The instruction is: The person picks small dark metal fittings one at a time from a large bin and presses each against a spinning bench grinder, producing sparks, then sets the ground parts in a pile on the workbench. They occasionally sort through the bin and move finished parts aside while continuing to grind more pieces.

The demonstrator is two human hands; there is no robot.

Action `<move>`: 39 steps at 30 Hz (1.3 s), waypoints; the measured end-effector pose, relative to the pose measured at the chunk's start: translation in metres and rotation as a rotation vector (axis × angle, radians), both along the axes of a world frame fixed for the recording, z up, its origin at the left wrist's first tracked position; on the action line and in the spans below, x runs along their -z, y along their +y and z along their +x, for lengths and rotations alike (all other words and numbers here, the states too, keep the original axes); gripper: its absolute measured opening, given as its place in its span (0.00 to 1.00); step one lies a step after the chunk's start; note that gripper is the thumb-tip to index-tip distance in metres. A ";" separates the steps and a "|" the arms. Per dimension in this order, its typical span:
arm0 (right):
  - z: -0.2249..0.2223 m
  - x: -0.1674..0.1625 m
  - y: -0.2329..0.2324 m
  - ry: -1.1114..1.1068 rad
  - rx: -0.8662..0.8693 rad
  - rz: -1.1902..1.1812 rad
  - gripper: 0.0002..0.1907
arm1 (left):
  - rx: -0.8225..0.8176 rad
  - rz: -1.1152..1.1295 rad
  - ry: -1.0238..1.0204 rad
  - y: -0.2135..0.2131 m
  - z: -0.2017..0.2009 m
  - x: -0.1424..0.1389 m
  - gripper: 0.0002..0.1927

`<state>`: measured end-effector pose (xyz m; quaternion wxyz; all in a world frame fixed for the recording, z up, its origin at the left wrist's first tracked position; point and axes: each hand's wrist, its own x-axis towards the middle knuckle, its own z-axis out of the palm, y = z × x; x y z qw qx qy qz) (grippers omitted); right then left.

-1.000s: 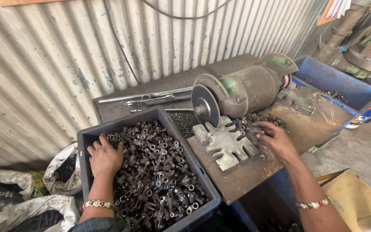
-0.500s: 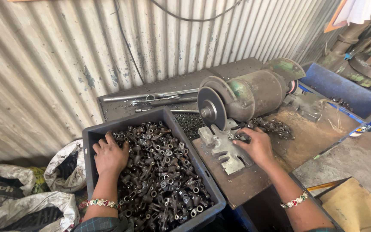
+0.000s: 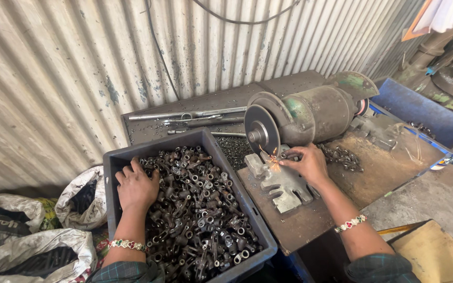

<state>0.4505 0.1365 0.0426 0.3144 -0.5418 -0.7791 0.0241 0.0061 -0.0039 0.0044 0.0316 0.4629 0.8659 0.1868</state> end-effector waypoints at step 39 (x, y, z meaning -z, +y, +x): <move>-0.009 -0.019 -0.024 -0.169 -0.138 0.281 0.15 | -0.005 0.004 -0.006 0.005 -0.002 0.003 0.43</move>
